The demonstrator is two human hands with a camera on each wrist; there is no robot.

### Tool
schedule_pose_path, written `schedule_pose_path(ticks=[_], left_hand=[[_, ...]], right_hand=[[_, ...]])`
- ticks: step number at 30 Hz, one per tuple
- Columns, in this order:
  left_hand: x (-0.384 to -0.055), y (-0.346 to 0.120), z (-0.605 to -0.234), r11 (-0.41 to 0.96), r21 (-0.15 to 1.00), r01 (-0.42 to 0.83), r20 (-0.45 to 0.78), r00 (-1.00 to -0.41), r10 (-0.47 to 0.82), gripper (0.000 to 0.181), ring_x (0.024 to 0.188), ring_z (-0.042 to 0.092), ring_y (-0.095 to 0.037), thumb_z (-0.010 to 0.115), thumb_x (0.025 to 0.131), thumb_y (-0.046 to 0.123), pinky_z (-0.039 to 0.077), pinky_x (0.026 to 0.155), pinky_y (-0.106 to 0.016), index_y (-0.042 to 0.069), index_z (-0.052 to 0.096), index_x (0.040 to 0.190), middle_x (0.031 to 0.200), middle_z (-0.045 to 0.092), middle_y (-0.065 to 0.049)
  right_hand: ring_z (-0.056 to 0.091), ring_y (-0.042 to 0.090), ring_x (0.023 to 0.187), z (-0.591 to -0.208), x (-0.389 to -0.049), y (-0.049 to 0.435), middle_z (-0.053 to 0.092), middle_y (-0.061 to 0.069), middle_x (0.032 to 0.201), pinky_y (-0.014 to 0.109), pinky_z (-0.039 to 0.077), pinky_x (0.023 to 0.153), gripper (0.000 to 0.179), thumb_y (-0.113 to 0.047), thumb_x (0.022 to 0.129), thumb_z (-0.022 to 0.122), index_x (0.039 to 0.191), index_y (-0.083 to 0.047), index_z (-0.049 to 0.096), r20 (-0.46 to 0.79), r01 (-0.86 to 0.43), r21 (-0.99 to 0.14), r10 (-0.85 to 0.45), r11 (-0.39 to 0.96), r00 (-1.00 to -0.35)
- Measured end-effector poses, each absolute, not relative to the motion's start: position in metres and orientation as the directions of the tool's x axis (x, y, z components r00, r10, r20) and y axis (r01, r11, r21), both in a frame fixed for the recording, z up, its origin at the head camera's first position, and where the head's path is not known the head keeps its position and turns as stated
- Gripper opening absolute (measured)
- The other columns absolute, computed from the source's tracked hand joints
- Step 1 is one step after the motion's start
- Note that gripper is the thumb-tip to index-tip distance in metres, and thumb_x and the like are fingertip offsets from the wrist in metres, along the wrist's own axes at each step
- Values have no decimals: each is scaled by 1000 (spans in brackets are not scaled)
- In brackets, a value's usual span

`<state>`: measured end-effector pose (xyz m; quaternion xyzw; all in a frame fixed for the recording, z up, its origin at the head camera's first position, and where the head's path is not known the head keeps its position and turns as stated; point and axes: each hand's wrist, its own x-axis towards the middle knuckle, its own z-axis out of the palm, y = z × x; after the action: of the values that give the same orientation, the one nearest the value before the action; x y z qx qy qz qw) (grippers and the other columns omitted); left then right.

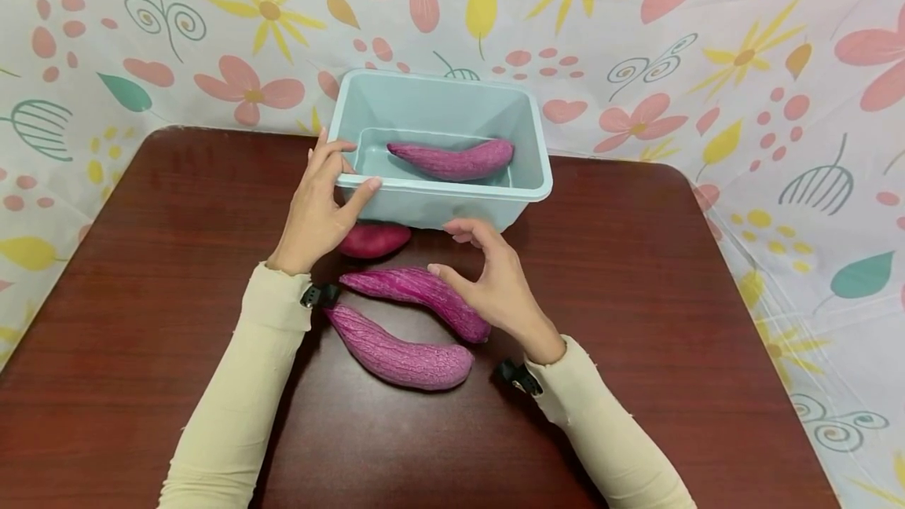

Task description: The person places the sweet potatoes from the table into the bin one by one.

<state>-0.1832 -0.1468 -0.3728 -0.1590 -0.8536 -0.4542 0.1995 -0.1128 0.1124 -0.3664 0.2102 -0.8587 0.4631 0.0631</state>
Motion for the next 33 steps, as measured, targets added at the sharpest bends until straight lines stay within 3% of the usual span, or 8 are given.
schedule_pose_path(ticks=[11, 19, 24, 33], left_hand=[[-184, -146, -373, 538, 711, 453, 486, -869, 90, 36, 159, 11, -21, 69, 96, 32, 6, 130, -49, 2, 49, 90, 143, 52, -11], [-184, -147, -373, 541, 713, 446, 476, -875, 93, 37, 160, 10, -20, 68, 97, 32, 12, 130, -47, 1, 49, 90, 143, 52, -12], [-184, -148, -373, 550, 713, 434, 464, -881, 93, 37, 159, 9, -18, 67, 97, 33, 23, 127, -47, 2, 49, 91, 143, 52, -12], [-184, -149, -373, 551, 718, 426, 449, -888, 102, 38, 159, 8, -17, 67, 97, 34, 27, 125, -48, 1, 50, 91, 143, 52, -10]], right_hand=[[63, 26, 117, -376, -112, 108, 64, 3, 123, 51, 50, 102, 50, -23, 83, 84, 126, -15, 60, 221, -384, -778, -357, 497, -908], [65, 30, 117, -384, -112, 103, 64, 12, 125, 49, 52, 102, 50, -24, 84, 83, 126, -9, 60, 188, -393, -771, -410, 502, -893], [65, 31, 119, -388, -112, 101, 63, 13, 127, 46, 52, 104, 52, -22, 83, 84, 126, -6, 59, 158, -379, -780, -430, 498, -889], [64, 29, 120, -393, -112, 100, 63, 13, 129, 43, 52, 104, 54, -25, 84, 83, 128, -7, 58, 122, -377, -743, -443, 552, -888]])
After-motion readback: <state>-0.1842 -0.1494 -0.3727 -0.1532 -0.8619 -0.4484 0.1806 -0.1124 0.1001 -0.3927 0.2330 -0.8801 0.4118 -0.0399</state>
